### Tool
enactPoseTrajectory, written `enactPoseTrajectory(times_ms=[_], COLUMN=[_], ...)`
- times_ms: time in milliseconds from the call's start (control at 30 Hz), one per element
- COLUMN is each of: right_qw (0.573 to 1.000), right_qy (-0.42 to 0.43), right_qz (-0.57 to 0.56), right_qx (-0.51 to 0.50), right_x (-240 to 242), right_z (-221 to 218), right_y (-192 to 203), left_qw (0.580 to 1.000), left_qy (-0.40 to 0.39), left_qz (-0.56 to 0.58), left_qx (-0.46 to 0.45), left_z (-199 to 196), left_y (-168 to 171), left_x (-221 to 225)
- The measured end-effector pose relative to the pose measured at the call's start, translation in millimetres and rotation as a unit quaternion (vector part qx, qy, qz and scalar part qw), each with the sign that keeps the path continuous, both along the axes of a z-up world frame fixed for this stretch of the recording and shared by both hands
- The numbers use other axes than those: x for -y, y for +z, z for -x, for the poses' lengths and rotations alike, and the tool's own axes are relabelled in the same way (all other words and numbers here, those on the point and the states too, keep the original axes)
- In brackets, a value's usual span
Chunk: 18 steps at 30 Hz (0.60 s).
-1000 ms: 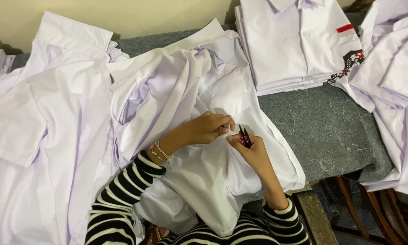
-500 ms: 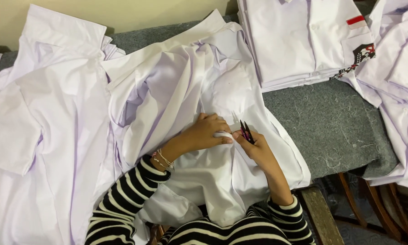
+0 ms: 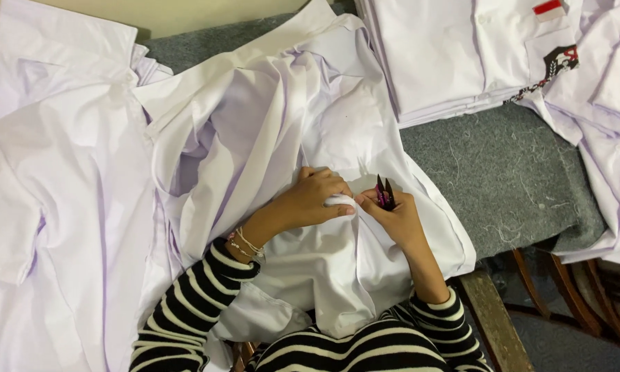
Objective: Trimming loose threads from white shirts using thread snips at a finishing station
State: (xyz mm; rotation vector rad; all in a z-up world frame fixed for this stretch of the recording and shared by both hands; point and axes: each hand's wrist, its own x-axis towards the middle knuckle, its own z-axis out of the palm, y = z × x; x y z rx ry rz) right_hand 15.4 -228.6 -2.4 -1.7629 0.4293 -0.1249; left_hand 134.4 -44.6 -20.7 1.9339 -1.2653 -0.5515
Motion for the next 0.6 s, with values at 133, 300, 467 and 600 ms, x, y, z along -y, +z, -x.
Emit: enactPoseTrajectory(times_ms=[133,300,467,600], right_qw=[1.000,1.000,0.992,0.987], right_qy=[-0.007,-0.023,0.093,0.120], right_qz=[0.014,0.008,0.071,0.085], right_qx=[0.006,0.003,-0.037,-0.058], right_x=[1.1,1.4,2.2,-1.0], right_z=[0.0,2.7,17.8,21.4], right_y=[-9.9,2.2,33.7,43.9], left_qw=[1.000,1.000,0.999,0.998], left_qy=[0.003,0.011,0.015,0.014], left_qz=[0.006,0.018,0.039,0.045], left_qx=[-0.013,-0.011,-0.009,-0.032], left_z=[-2.5,-2.6,-2.8,-3.8], left_y=[-1.3,-4.8,7.5,12.3], left_x=[-2.6,-3.7,-7.1,-8.6])
